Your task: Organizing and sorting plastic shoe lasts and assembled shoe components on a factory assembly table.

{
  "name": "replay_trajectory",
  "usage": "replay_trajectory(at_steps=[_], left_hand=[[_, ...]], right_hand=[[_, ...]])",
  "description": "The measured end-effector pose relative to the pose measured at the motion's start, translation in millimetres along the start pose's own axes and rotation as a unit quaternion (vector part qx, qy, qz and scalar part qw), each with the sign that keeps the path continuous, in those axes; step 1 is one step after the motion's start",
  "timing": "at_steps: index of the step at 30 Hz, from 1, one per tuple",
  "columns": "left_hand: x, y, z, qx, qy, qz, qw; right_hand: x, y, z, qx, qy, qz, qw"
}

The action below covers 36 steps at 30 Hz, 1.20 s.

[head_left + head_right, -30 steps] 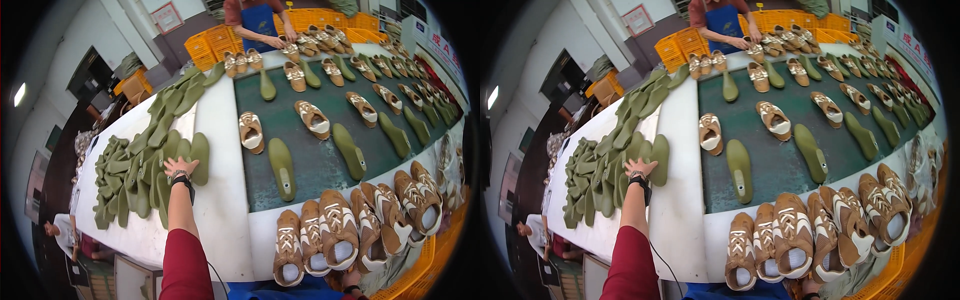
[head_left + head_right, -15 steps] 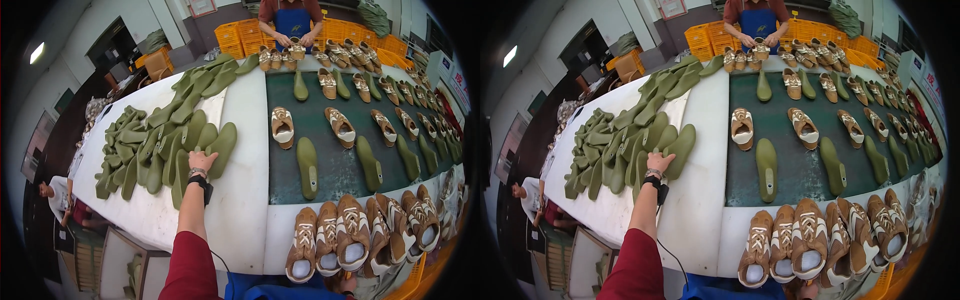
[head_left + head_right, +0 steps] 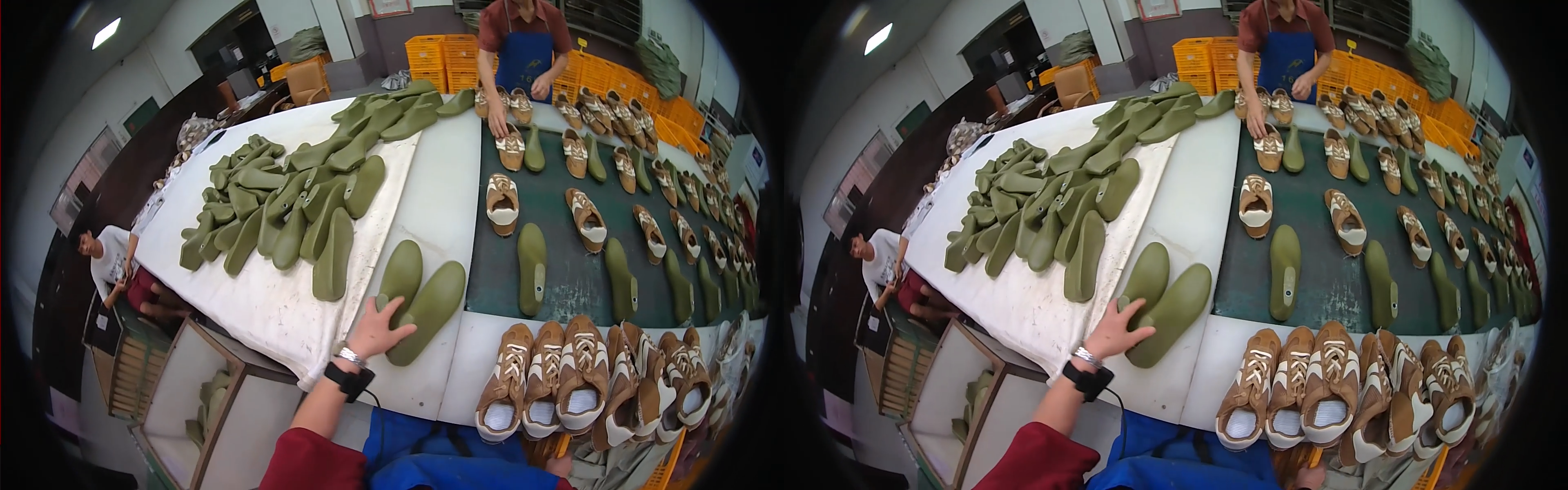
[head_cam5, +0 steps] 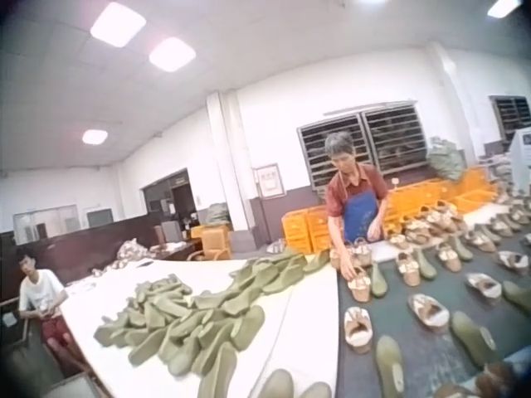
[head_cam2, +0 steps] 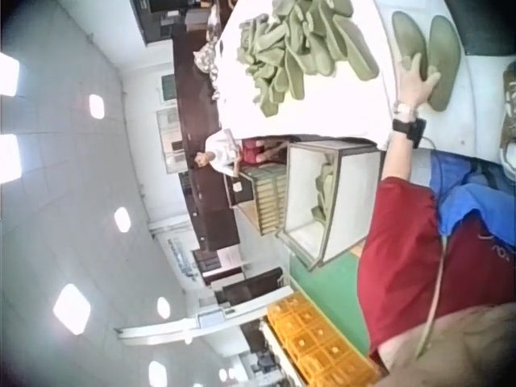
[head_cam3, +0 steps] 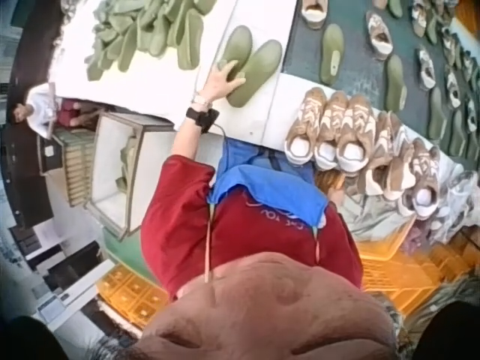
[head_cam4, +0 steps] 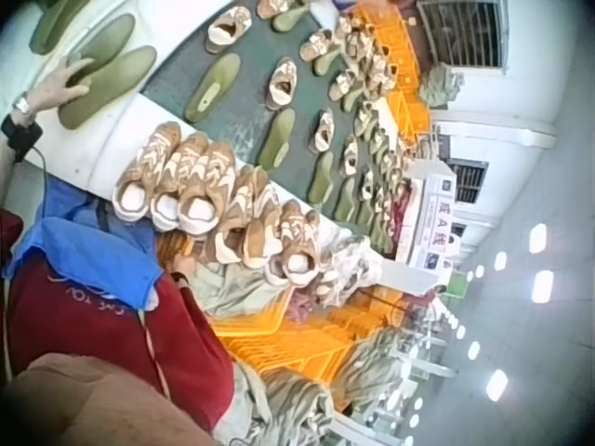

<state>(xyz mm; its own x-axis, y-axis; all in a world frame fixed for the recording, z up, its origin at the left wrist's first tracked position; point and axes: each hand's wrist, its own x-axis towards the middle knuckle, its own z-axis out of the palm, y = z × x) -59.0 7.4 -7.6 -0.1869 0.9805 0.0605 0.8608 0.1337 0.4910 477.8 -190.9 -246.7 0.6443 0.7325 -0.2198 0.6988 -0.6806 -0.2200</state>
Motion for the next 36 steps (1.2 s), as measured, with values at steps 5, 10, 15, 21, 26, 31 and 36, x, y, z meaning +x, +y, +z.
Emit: replay_trajectory(at_steps=[5,10,15,21,26,31,36], left_hand=[[41,-98,-39,-0.009,0.099,-0.068,0.993],[59,-193,-26,-0.166,0.018,-0.263,0.95],[60,-133,-23,0.056,0.023,-0.329,0.942],[20,-86,-29,0.315,0.094,-0.076,0.941],[35,-115,-25,0.034,0.091,-0.058,0.994],[50,-122,-16,0.006,0.071,-0.072,0.995],[39,-100,-13,0.015,0.058,-0.055,0.997]], right_hand=[[3,9,6,0.018,0.0,-0.019,1.0],[-12,-9,-22,0.024,-0.067,-0.018,0.997],[0,0,-18,-0.014,-0.157,-0.011,0.987],[2,37,33,-0.12,0.128,-0.184,0.967],[4,8,-9,-0.061,-0.165,-0.012,0.984],[-2,10,4,0.022,-0.013,-0.019,0.999],[9,54,-6,0.323,-0.011,-0.101,0.941]])
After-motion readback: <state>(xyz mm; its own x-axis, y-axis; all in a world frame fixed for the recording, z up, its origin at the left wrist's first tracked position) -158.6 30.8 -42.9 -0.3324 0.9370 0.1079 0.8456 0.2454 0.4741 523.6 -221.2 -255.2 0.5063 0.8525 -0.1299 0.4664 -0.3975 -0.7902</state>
